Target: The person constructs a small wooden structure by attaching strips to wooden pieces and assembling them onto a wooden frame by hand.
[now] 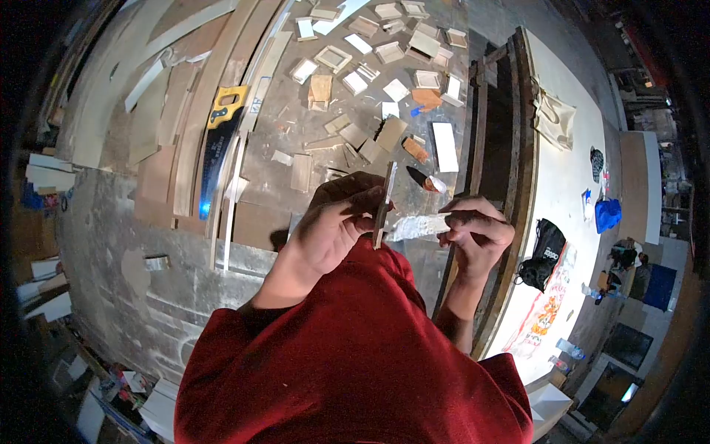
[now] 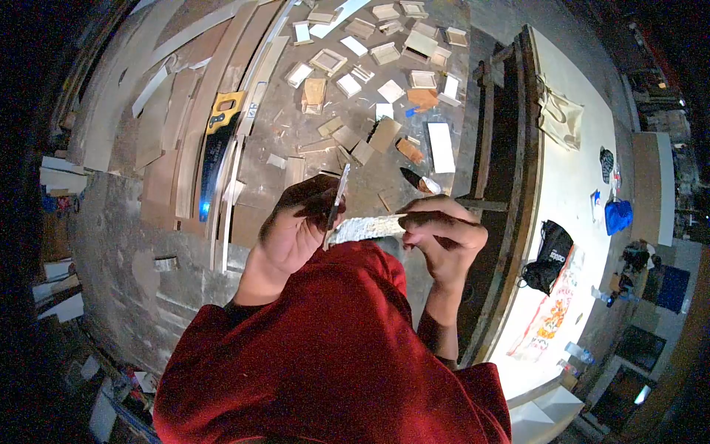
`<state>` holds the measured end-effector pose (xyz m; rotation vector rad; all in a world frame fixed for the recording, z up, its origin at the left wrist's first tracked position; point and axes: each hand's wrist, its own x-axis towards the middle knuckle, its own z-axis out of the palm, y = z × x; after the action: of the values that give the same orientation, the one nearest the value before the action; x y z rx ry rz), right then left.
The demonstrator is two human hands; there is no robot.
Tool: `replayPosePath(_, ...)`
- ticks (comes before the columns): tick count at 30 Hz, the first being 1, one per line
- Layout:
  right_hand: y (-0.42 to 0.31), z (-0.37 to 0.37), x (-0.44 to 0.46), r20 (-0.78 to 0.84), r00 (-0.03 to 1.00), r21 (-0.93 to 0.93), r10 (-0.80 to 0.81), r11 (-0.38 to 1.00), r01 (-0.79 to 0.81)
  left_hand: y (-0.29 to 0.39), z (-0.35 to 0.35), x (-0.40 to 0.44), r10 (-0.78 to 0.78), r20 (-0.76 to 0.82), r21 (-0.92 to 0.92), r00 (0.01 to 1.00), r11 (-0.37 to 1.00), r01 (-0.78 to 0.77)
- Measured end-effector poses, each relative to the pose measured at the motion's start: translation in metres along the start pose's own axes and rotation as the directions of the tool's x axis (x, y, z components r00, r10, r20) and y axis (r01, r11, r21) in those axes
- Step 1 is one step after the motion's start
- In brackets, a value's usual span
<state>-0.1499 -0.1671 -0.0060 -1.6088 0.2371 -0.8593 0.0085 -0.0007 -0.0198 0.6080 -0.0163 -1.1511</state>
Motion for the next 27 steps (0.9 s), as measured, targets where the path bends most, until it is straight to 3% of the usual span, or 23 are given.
replayPosePath(3, 0.003, 0.0, -0.001, 0.011, 0.995, -0.064, 0.102, 0.993, -0.101, -0.002, -0.007, 0.0, 0.054, 0.098, -0.044, 0.994, 0.998, -0.05)
replayPosePath(7, 0.0, -0.003, -0.004, 0.081, 0.995, -0.121, 0.059, 0.991, -0.049, -0.005, -0.01, -0.002, 0.057, 0.121, -0.07, 0.991, 0.996, -0.049)
replayPosePath(9, -0.006, 0.002, -0.005, -0.01, 0.976, 0.006, 0.216, 0.976, -0.216, -0.005, -0.011, -0.002, 0.064, 0.12, -0.066, 0.991, 0.996, -0.056)
replayPosePath(13, 0.001, 0.0, -0.005, -0.024, 0.995, -0.076, 0.101, 0.992, -0.103, -0.006, -0.012, -0.002, 0.07, 0.154, -0.066, 0.986, 0.996, -0.06)
replayPosePath(16, -0.002, 0.001, -0.004, -0.057, 0.975, 0.049, 0.214, 0.976, -0.211, -0.006, -0.007, -0.004, 0.067, 0.125, -0.051, 0.99, 0.997, -0.061)
replayPosePath(19, 0.007, -0.013, -0.003, 0.187, 0.982, -0.061, -0.04, 0.997, 0.052, -0.006, -0.002, -0.006, 0.071, 0.064, -0.036, 0.995, 0.997, -0.068)
replayPosePath(21, -0.001, -0.01, -0.005, 0.093, 0.987, 0.018, 0.131, 0.991, -0.133, -0.005, 0.0, -0.006, 0.066, 0.047, -0.029, 0.997, 0.997, -0.065)
replayPosePath(24, -0.005, -0.002, -0.004, -0.002, 0.983, 0.083, 0.182, 0.98, -0.182, -0.002, 0.003, -0.006, 0.047, 0.073, 0.032, 0.996, 0.998, -0.049)
replayPosePath(27, -0.001, -0.007, -0.003, 0.074, 0.987, -0.003, 0.144, 0.99, -0.144, -0.003, 0.007, -0.007, 0.057, 0.045, 0.06, 0.997, 0.996, -0.06)
